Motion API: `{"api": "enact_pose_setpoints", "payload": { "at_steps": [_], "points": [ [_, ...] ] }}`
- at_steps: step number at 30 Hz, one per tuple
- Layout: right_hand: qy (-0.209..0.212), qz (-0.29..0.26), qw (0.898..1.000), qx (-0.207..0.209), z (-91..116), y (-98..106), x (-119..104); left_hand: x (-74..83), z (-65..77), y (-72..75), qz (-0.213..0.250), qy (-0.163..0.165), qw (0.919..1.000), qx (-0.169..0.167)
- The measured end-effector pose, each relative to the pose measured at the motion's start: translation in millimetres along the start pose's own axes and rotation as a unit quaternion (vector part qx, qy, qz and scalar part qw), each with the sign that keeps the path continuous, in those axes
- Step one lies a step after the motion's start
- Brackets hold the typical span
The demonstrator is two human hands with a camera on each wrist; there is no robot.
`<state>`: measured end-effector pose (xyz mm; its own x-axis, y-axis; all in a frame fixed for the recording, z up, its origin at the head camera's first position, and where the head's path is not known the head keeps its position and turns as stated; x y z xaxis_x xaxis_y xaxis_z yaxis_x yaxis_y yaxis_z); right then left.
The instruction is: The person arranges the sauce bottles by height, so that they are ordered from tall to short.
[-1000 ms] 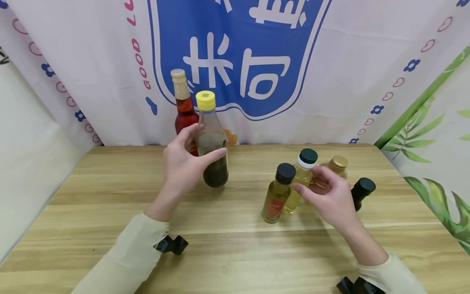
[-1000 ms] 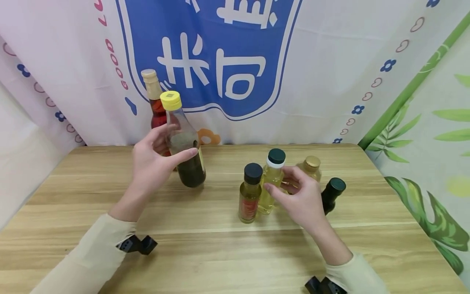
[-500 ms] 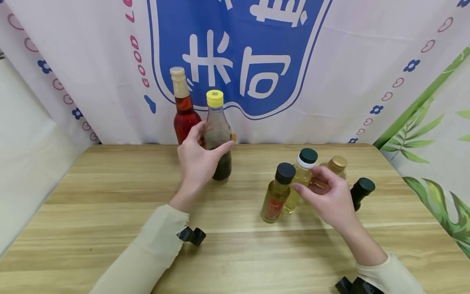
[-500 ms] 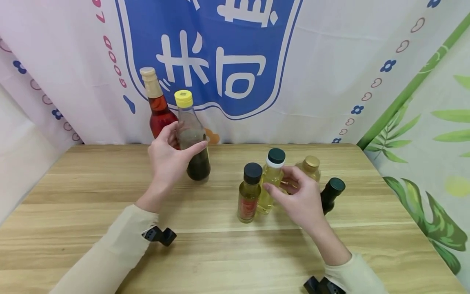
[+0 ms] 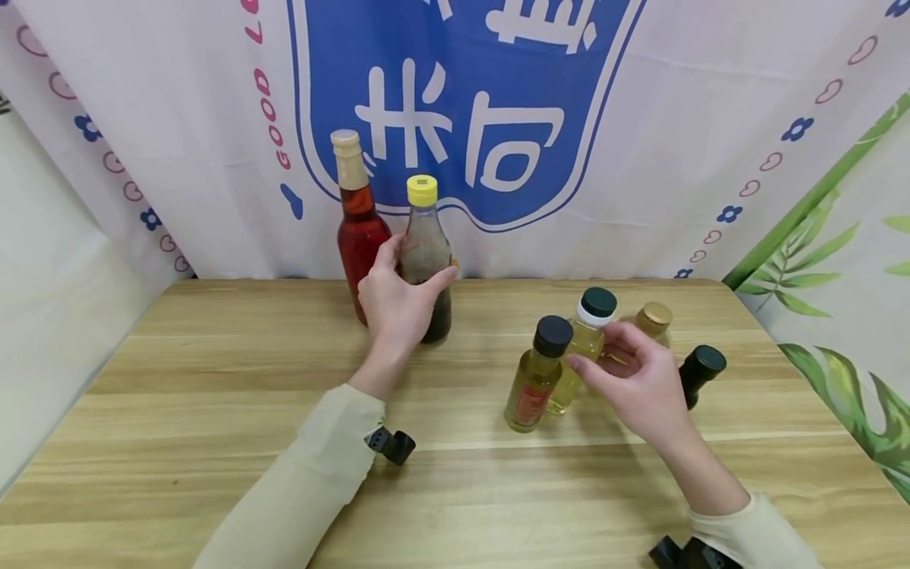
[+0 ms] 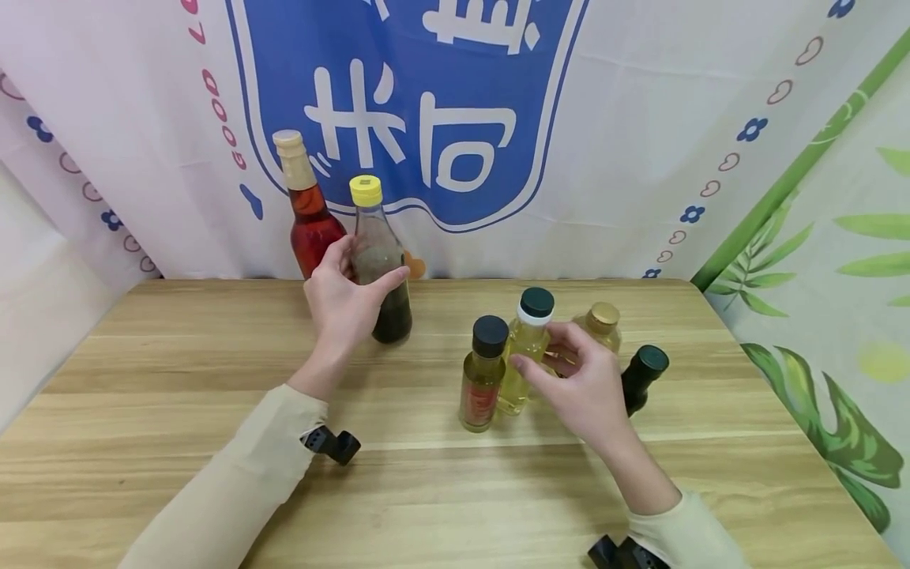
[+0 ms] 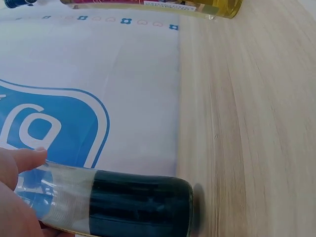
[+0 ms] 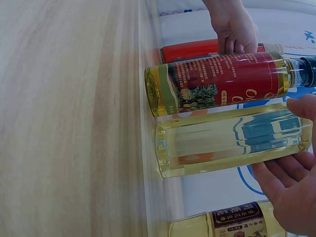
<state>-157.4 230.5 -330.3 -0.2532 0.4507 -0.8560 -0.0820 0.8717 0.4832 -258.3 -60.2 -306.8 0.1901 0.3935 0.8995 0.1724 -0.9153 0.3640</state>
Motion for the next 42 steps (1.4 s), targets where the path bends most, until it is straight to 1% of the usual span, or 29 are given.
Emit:
{"api": "enact_pose_setpoints", "payload": {
  "at_steps": [5, 11, 16, 20, 26, 31, 34, 39, 42],
  "points": [
    [-0.007, 0.006, 1.000, 0.000, 0.0, 0.1, 0.4, -3.3, -2.2, -2.5, -0.004, 0.006, 1.0000, 0.004],
    [-0.005, 0.018, 1.000, 0.002, 0.1, 0.7, 1.3, -5.6, -5.8, -4.8, -0.007, 0.013, 0.9999, 0.006],
    [-0.002, 0.012, 1.000, 0.004, 0.8, 1.2, 1.0, -4.7, -9.4, -7.8, -0.005, 0.021, 0.9998, 0.003],
    [-0.002, 0.004, 1.000, 0.001, 0.5, 0.8, 1.2, -4.9, -10.3, -7.7, -0.008, 0.029, 0.9995, 0.003],
    [0.000, 0.011, 1.000, -0.001, -0.3, 0.9, 2.6, -5.5, -10.1, -6.3, -0.025, 0.032, 0.9992, -0.003],
    [-0.002, 0.012, 1.000, -0.002, -0.7, 0.3, 2.0, -6.8, -8.1, -6.6, -0.023, 0.028, 0.9993, -0.009],
    [-0.006, 0.010, 1.000, -0.001, -0.3, 0.1, 1.2, -6.9, -6.0, -6.3, -0.025, 0.017, 0.9995, -0.001],
    [-0.006, 0.005, 1.000, 0.002, 0.1, 0.0, 0.4, -6.6, -1.7, -5.5, -0.025, -0.011, 0.9995, 0.018],
    [-0.004, 0.006, 1.000, 0.001, 0.4, 0.1, 0.1, -7.6, 0.5, -4.8, -0.024, -0.019, 0.9991, 0.028]
  ]
}}
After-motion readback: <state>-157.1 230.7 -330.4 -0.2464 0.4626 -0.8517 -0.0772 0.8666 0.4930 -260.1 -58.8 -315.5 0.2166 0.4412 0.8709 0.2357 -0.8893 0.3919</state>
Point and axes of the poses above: each hand's wrist, its own z-axis away from the middle knuckle, its own y-axis out of the back of the hand, x = y × z, the point moved 4 cm from there along -z, towards the middle knuckle, and after that the axes turned 14 degrees about -x, right-handed, at the moved point
